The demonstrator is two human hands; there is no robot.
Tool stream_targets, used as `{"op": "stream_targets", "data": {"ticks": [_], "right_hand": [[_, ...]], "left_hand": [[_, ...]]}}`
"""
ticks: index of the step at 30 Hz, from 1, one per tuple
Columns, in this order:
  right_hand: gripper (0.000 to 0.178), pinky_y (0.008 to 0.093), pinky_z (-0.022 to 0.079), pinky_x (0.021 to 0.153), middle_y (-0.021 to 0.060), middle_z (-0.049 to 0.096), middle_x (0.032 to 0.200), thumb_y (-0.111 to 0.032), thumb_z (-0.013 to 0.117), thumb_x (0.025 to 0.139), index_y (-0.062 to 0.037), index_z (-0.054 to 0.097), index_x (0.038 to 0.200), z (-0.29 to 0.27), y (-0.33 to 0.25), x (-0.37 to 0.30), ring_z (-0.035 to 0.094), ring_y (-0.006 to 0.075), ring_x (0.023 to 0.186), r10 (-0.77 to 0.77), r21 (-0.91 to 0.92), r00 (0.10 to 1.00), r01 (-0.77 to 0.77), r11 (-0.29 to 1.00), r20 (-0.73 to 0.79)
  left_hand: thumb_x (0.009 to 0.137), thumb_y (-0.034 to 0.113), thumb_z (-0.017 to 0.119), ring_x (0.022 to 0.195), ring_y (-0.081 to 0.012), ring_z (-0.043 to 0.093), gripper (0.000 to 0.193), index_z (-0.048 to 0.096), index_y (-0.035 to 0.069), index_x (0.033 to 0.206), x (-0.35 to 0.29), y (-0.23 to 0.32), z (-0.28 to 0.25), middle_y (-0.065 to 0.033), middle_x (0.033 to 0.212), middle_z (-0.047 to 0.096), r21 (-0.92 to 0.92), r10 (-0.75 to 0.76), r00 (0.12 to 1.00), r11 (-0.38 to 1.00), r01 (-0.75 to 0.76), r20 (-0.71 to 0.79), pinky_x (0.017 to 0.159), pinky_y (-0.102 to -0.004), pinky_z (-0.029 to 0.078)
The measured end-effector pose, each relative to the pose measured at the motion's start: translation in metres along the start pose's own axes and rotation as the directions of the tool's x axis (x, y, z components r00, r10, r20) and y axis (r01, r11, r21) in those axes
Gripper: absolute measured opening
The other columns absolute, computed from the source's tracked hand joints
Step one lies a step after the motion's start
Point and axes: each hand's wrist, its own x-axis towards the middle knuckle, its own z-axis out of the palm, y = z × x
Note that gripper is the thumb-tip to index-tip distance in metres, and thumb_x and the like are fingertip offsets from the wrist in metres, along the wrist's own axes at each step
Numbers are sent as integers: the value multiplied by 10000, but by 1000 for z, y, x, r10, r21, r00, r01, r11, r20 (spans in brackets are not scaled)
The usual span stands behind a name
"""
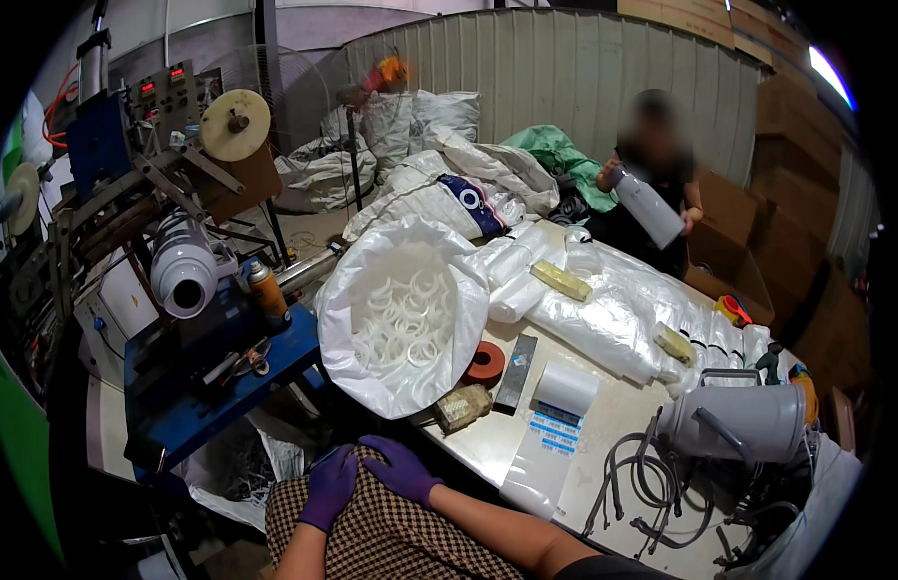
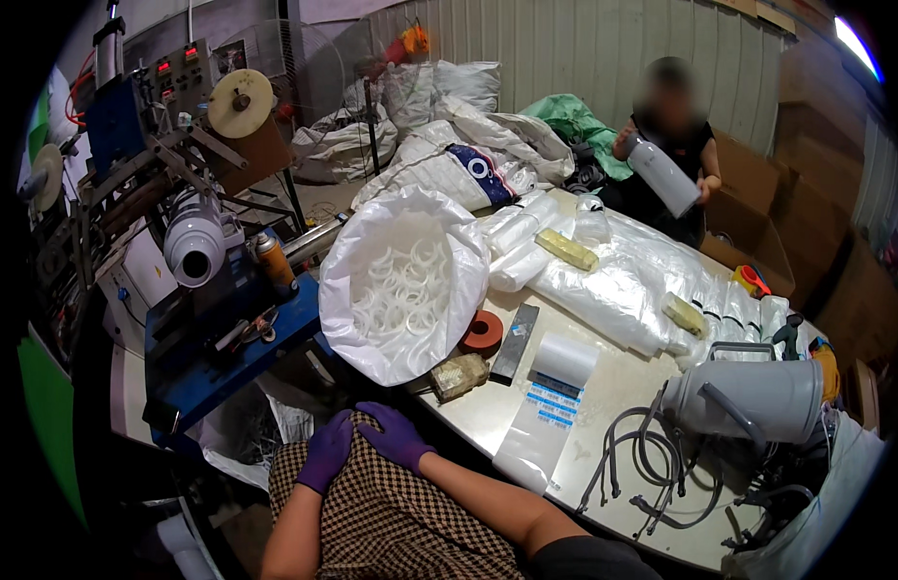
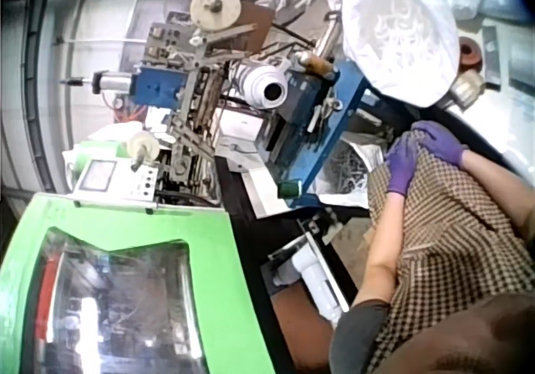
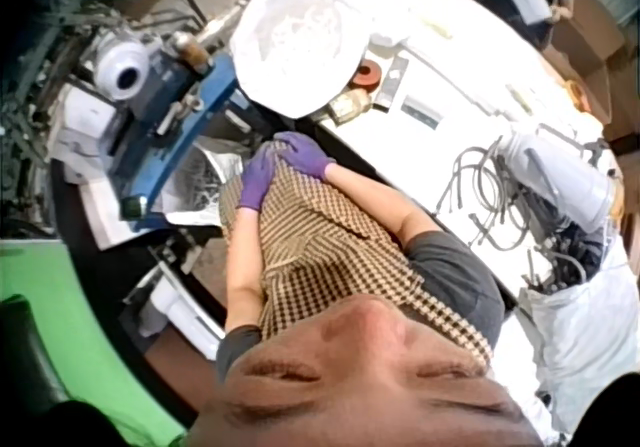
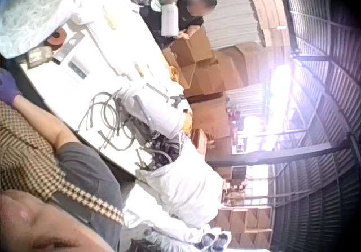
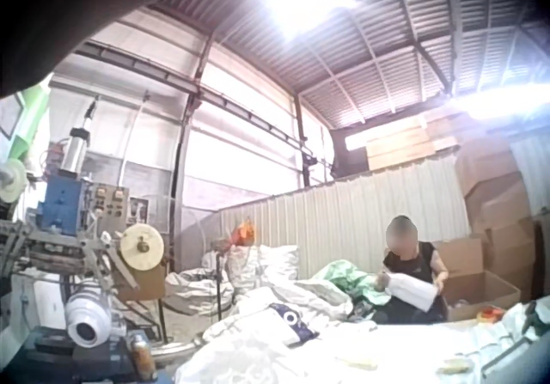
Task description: The person assembles white plastic containers by attaching handles and securing them with rubber bands. They repeatedly pick up containers, attach handles, and wrap rubber bands around the necks, placing finished units aside.
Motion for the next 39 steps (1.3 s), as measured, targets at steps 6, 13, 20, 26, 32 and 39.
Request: {"op": "stream_targets", "data": {"ticks": [6, 13, 20, 26, 32, 39], "right_hand": [[513, 415, 388, 1174, 181, 554, 1483, -351, 602, 1014, -76, 556, 1445, 5, 7, -1, 510, 343, 1386, -31, -2, 999, 31, 1000, 16], [514, 417, 378, 1180, 193, 546, 1487, -364, 595, 1016, -66, 559, 1434, 23, 7, 1, 500, 353, 1393, -17, 1, 1000, 17, 1000, 23], [506, 426, 369, 1187, 200, 536, 1497, -348, 584, 1025, -67, 554, 1444, 23, -8, 0, 491, 359, 1398, 11, -15, 998, -11, 1000, 54], [514, 433, 404, 1153, 205, 580, 1440, -390, 616, 995, -64, 590, 1391, 30, -10, 0, 530, 377, 1345, -25, -57, 999, 27, 998, 30], [527, 427, 418, 1137, 204, 594, 1412, -387, 639, 981, -54, 585, 1386, 29, -14, 3, 545, 375, 1327, 11, -30, 999, -10, 1000, 35], [526, 397, 448, 1115, 192, 591, 1390, -282, 687, 957, -27, 560, 1399, -33, -32, -22, 575, 324, 1292, -27, -89, 993, 17, 996, -118]], "left_hand": [[1022, 270, 582, 1101, -414, 666, 380, 625, 57, 1333, -4, -17, 4, -256, 1161, 697, -71, -102, 990, 992, 109, 97, 946, -435, 521], [1074, 306, 486, 1364, -380, 510, 531, 432, -10, 1498, -4, -42, 16, -278, 1473, 508, -234, -140, 988, 960, 151, 64, 1125, -411, 405], [1087, 247, 405, 1423, -309, 440, 516, 402, -31, 1522, -4, -44, -4, -203, 1545, 448, -514, -271, 941, 847, 133, -203, 1187, -389, 334], [1097, 225, 401, 1387, -273, 476, 461, 474, -32, 1472, -7, -56, -9, -162, 1486, 512, -697, -352, 886, 715, 47, -301, 1181, -376, 350], [1083, 210, 419, 1292, -307, 570, 408, 553, -31, 1383, -7, -60, -10, -187, 1375, 606, -690, -376, 879, 720, 76, -295, 1112, -405, 421], [883, 102, 558, 945, -414, 635, 275, 723, 7, 1082, -15, -49, -29, -195, 1029, 712, 305, 159, 986, 942, -138, -45, 893, -508, 486]]}}
